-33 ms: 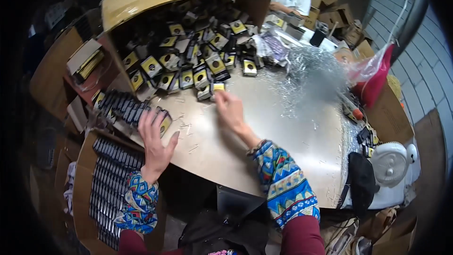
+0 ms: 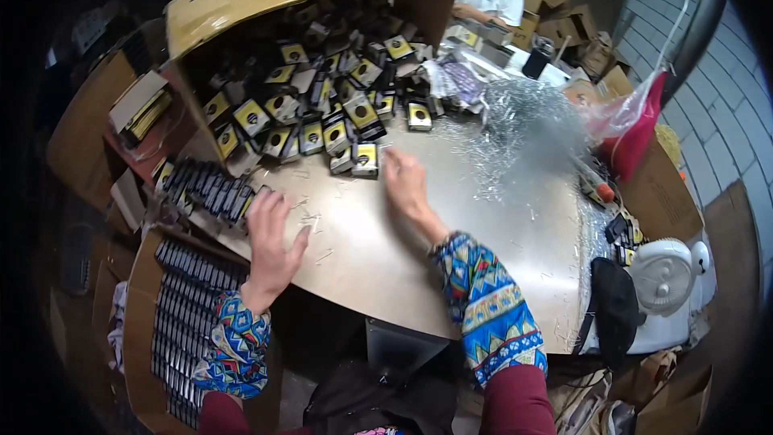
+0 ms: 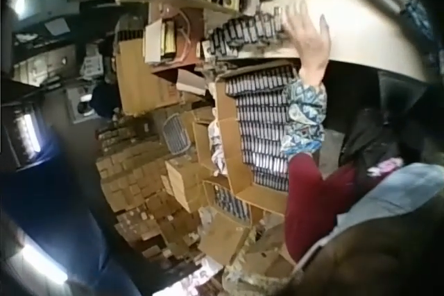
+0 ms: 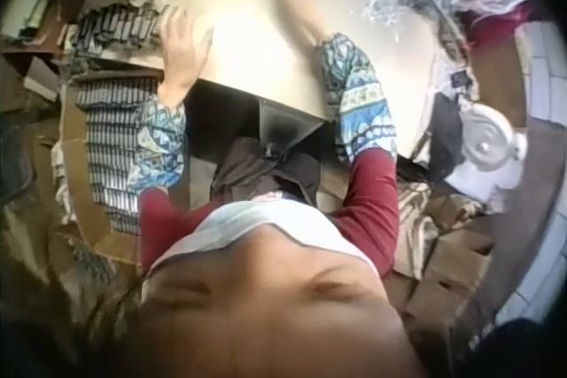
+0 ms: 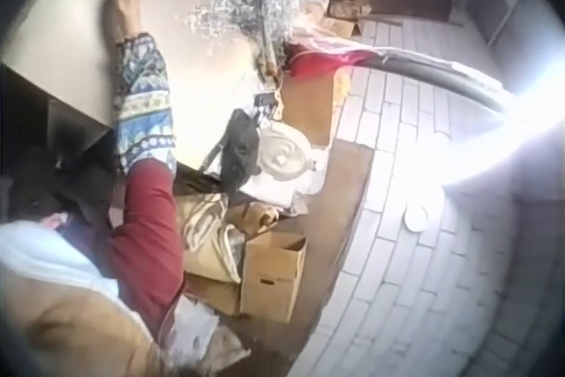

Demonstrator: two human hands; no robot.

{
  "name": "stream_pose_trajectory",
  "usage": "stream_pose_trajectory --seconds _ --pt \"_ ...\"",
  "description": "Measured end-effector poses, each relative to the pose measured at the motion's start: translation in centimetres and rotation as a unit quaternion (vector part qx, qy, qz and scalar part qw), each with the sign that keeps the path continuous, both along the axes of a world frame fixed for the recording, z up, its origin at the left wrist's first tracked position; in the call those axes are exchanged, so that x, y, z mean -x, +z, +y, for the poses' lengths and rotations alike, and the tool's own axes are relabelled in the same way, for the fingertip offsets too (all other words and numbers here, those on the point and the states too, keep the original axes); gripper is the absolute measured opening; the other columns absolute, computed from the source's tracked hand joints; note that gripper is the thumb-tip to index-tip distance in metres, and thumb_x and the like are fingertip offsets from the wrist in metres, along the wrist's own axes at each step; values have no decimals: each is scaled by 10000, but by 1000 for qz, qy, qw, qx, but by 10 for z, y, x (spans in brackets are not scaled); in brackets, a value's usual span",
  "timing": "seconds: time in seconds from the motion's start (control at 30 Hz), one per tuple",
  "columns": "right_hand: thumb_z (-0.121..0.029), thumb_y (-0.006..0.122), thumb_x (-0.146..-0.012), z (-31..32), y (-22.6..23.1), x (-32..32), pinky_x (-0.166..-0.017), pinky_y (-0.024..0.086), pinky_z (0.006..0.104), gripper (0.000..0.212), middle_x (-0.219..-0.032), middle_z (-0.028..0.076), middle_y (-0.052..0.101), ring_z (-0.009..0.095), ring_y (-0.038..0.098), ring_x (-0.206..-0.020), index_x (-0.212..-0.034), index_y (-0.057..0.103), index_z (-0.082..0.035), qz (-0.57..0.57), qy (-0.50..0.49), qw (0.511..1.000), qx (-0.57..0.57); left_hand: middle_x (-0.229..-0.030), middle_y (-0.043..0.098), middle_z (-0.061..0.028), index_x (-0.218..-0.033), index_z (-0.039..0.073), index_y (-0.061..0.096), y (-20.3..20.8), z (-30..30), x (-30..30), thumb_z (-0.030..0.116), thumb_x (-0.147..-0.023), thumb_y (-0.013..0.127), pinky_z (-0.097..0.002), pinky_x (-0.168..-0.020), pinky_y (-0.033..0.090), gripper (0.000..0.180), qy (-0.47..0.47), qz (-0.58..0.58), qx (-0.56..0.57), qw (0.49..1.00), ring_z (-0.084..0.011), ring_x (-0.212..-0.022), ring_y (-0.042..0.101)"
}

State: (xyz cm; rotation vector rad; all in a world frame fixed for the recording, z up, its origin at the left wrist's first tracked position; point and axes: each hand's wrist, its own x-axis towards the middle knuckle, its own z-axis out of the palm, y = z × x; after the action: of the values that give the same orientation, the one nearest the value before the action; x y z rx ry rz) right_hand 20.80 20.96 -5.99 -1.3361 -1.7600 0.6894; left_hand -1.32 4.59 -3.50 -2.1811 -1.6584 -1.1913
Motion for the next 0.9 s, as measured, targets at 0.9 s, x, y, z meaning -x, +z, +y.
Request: stream_pose_trajectory --seconds 0.9 --pt "-420 472 -975 -11 -34 -58 -1113 284 522 542 -1465 169 392 384 318 -1373 -1386 446 -67 -299 178 922 -168 -1117 534 -222 -1154 27 436 3 141 -76 113 -673 686 -514 -902 437 549 59 226 303 924 -411 -1102 525"
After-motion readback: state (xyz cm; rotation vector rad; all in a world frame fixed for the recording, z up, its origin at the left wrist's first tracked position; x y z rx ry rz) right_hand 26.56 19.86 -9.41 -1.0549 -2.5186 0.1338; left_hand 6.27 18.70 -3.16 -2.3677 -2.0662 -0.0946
